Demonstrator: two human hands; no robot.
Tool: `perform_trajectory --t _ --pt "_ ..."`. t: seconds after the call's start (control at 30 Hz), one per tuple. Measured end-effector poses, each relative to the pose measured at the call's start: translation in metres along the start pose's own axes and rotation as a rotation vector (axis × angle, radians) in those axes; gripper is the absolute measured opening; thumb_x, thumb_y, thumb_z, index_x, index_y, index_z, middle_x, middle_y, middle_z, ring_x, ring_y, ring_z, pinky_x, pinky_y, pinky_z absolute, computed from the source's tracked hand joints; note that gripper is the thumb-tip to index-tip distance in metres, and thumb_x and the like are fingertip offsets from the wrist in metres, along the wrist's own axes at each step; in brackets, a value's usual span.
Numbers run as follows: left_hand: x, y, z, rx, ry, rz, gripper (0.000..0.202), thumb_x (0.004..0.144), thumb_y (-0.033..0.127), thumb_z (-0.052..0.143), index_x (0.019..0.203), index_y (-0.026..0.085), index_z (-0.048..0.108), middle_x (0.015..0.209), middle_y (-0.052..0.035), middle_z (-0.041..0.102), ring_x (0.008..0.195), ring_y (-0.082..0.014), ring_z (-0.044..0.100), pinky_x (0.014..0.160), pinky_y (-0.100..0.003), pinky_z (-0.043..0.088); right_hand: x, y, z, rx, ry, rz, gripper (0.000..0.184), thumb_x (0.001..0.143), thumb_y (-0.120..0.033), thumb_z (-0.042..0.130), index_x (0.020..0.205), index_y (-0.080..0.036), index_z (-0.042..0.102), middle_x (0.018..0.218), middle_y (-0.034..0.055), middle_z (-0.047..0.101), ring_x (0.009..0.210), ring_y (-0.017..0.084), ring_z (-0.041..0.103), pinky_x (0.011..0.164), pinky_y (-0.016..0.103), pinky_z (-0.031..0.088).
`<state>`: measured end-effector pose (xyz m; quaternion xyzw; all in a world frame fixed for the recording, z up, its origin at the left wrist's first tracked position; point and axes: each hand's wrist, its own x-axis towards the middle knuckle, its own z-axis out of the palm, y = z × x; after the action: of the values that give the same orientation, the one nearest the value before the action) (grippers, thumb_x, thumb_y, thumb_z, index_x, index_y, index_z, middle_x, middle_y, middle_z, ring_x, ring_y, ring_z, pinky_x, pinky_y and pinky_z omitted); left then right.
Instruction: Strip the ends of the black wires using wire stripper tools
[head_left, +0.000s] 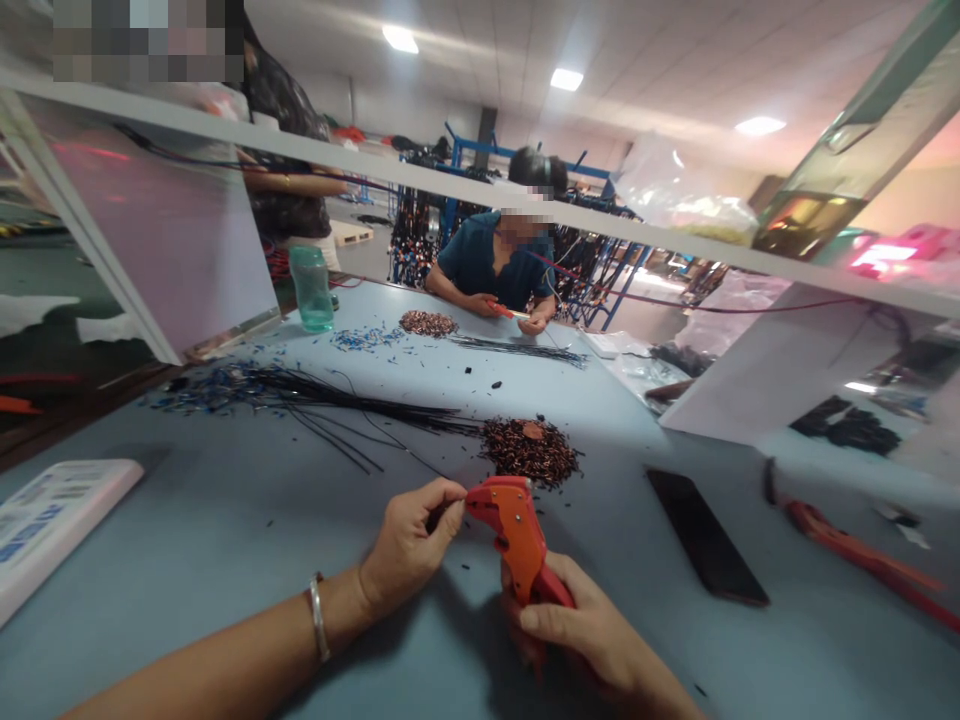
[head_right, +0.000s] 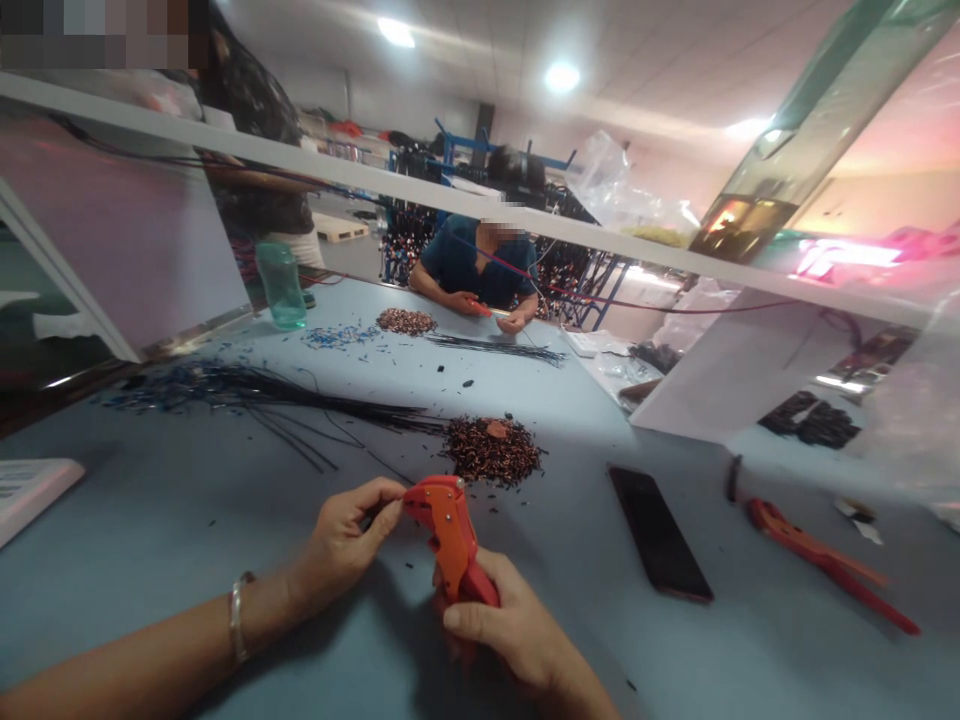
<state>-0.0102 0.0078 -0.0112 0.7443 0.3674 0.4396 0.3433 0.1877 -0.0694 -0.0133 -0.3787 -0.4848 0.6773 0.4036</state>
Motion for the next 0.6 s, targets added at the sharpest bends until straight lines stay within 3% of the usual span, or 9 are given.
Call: perform_trajectory --t 0.6 --pt "0.008 -0.003 0.001 -0.012 -0.089 -0.081 0.025 0.089 0.029 0.046 0.081 0.014 0.065 0.068 -0.0019 0.063 0.064 -0.0164 0.056 0.061 -0.025 0.044 0.003 0.017 0.006 0.082 0.136 0.063 0.045 0.068 -0.052 0.077 0.081 -0.015 0.055 0.048 -0.0060 0.053 0.035 0.007 0.045 0.036 0.018 0.036"
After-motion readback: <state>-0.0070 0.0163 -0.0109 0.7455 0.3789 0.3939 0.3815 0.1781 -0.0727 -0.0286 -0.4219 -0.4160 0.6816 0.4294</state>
